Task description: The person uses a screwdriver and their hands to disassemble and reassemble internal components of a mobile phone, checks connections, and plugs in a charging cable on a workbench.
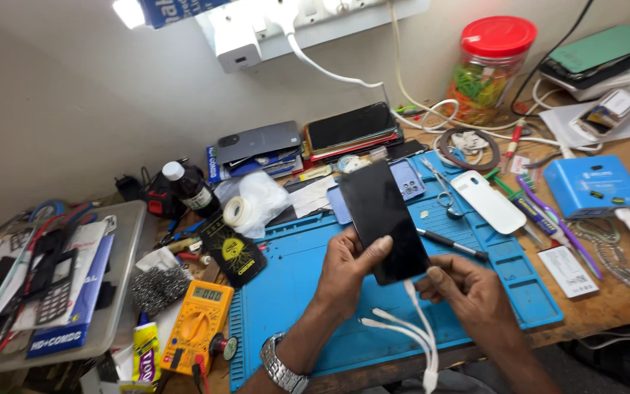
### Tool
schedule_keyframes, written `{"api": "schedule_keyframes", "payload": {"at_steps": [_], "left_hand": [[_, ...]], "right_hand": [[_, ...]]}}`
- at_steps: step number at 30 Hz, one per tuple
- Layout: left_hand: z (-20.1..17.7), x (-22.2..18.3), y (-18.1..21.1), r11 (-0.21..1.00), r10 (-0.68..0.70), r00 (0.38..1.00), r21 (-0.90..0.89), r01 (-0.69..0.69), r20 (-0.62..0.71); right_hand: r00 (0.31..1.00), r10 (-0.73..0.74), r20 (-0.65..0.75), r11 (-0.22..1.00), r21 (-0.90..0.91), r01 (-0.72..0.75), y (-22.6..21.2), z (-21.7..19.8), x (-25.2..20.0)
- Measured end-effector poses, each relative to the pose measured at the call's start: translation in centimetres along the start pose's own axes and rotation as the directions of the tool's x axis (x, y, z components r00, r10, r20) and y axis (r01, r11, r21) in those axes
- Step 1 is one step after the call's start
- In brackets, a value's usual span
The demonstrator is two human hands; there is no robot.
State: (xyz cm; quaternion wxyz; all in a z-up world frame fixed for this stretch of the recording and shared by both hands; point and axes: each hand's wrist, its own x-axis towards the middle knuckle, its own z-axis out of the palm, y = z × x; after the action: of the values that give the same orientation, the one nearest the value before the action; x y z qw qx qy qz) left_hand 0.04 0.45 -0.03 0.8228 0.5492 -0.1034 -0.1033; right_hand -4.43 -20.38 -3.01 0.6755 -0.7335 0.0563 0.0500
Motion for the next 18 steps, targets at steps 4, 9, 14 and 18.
{"api": "schedule_keyframes", "payload": {"at_steps": [4,9,14,18], "left_hand": [[-0.7,-0.1,-0.2,0.996,0.064,0.995,-0.065,-0.068,-0.072],[-1.4,0.5,-0.3,0.983,0.14,0.97,-0.089,-0.16,-0.199],[-3.6,0.9,4.4,0.951,0.262,0.935,-0.103,-0.293,-0.24],[-2.0,0.7,5.0,0.953,0.035,0.974,-0.286,-0.1,-0.225]], "right_hand": [[0.995,0.038,0.089,0.991,-0.133,-0.026,-1.2,1.6,-1.8],[0.977,0.211,0.027,0.915,-0.358,-0.188,-1.9,2.7,-2.9],[0.996,0.043,-0.077,0.842,-0.534,-0.078,-0.8,-1.1,-3.6],[0.959,-0.063,-0.277,0.679,-0.716,-0.162,0.8,-5.3,-5.5]]}}
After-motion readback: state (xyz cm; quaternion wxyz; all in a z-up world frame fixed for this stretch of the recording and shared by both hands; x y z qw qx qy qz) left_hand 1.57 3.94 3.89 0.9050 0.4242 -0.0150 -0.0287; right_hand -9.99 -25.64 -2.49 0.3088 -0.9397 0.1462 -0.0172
